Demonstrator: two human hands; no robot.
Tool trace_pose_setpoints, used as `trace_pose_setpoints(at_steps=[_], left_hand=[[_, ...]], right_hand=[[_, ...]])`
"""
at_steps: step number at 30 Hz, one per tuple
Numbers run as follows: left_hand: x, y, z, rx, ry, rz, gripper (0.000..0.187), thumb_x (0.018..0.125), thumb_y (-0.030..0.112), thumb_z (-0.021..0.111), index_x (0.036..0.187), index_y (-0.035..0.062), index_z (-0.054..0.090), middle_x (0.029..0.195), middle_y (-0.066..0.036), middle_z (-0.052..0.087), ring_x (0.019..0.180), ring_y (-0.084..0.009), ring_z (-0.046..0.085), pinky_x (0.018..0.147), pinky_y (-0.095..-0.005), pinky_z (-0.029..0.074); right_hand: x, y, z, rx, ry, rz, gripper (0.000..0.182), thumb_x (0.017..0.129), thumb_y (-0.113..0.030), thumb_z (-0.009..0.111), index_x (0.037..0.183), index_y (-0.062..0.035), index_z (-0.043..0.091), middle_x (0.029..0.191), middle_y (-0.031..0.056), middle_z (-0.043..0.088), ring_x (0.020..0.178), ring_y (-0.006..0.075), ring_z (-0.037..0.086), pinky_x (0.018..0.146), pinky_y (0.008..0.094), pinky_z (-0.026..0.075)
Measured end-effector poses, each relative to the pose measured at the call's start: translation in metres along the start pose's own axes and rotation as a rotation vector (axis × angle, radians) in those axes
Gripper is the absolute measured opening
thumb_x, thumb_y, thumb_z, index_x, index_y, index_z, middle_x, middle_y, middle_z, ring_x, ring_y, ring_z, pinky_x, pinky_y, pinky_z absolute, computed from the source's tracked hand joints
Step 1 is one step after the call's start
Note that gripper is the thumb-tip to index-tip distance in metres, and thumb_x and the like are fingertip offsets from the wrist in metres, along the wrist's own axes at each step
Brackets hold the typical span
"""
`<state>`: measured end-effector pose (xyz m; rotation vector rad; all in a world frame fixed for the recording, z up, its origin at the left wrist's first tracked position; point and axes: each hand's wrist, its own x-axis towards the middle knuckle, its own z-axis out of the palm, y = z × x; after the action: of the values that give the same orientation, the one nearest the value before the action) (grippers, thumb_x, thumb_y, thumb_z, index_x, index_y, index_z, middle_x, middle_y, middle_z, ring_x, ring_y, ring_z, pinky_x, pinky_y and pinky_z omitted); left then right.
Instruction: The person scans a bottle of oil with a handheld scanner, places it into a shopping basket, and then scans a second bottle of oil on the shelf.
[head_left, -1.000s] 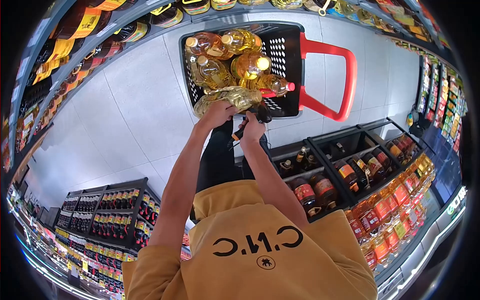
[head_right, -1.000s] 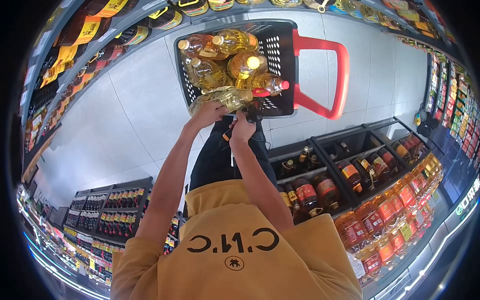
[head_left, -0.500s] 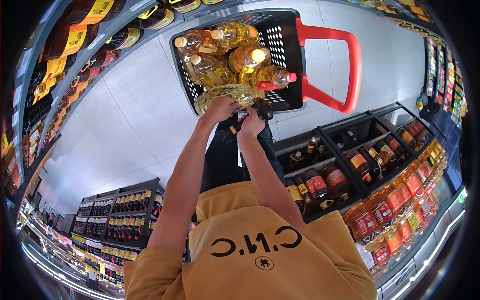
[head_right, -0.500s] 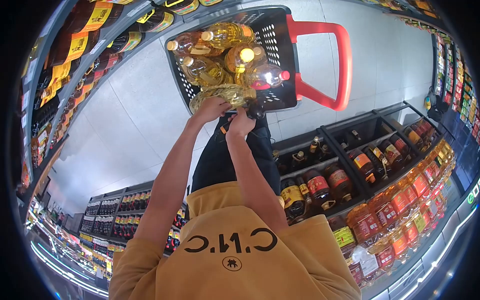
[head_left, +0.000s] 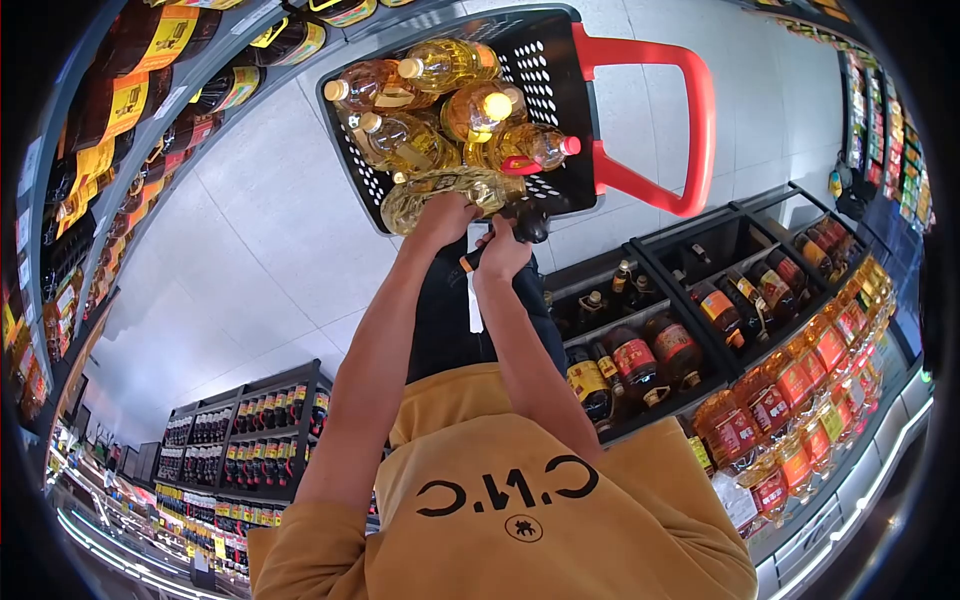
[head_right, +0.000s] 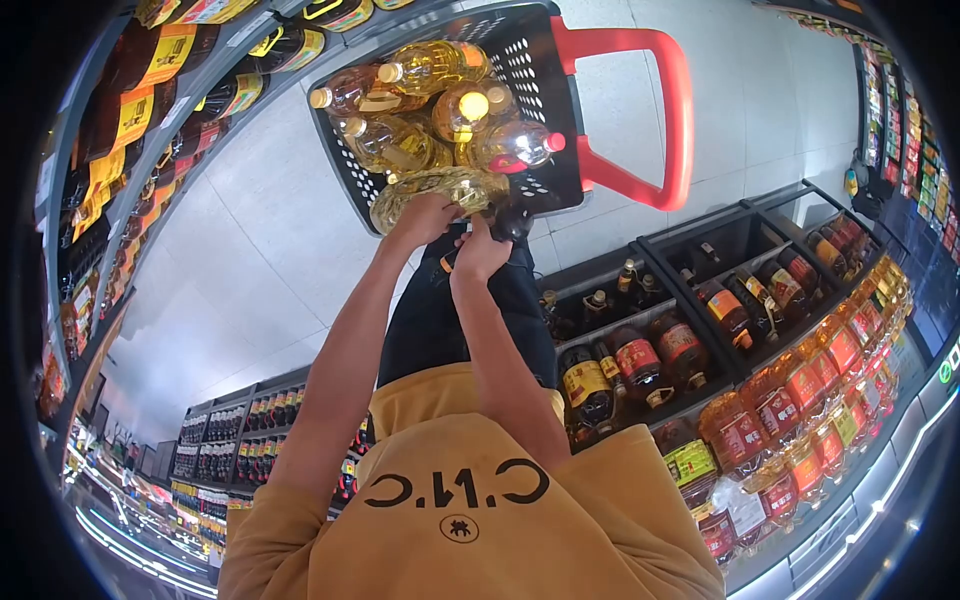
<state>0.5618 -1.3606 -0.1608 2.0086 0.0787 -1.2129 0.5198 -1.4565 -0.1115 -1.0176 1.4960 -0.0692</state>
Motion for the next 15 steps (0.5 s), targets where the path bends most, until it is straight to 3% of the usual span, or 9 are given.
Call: trace_pose_setpoints(at_steps=[3,6,9,12,15], left_hand=[[0.001,0.008,0.0,-0.055,0.014,0.009,0.035,0.09,0.034,0.063,0.09,0.0007,0.074,0.087,-0.024,0.069,0.084,-0.0411,0.066,0.077,-0.0485,0.05],[0.001,0.017,0.002,-0.034,0.028,0.064,0.033,0.092,0.031,0.06,0.091,0.0002,0.072,0.076,-0.017,0.07,0.077,-0.0341,0.069,0.073,-0.0439,0.051],[0.003,0.022,0.009,0.023,0.096,0.127,0.036,0.092,0.033,0.06,0.088,0.0,0.072,0.078,-0.019,0.069,0.08,-0.0356,0.068,0.075,-0.0452,0.051],[0.006,0.024,0.009,-0.008,-0.004,0.052,0.037,0.091,0.035,0.062,0.086,0.0007,0.073,0.086,-0.024,0.069,0.086,-0.0409,0.067,0.079,-0.049,0.05],[0.005,0.03,0.008,0.017,-0.009,0.037,0.037,0.091,0.035,0.062,0.085,0.001,0.073,0.086,-0.024,0.069,0.087,-0.0407,0.067,0.079,-0.0492,0.051]], right_hand=[[-0.003,-0.007,-0.009,-0.005,-0.039,-0.063,0.017,0.084,-0.003,0.066,0.092,-0.0063,0.051,0.068,0.0019,0.051,0.051,0.0127,0.051,0.045,0.029,0.044],[-0.012,-0.019,-0.016,-0.035,-0.054,-0.097,0.018,0.084,-0.003,0.068,0.093,-0.0052,0.052,0.067,0.0019,0.052,0.051,0.0125,0.051,0.046,0.0285,0.044],[-0.013,-0.023,-0.022,-0.117,-0.092,-0.115,0.019,0.083,-0.003,0.07,0.094,-0.0029,0.055,0.067,0.003,0.055,0.049,0.0119,0.051,0.047,0.0278,0.043],[-0.014,-0.02,-0.02,-0.21,-0.141,-0.188,0.018,0.083,-0.004,0.07,0.094,-0.0022,0.056,0.068,0.0033,0.056,0.05,0.0111,0.052,0.047,0.0276,0.044],[-0.019,-0.024,-0.016,-0.286,-0.176,-0.208,0.019,0.083,-0.006,0.071,0.095,-0.0016,0.057,0.069,0.0034,0.058,0.052,0.0103,0.054,0.048,0.027,0.045]])
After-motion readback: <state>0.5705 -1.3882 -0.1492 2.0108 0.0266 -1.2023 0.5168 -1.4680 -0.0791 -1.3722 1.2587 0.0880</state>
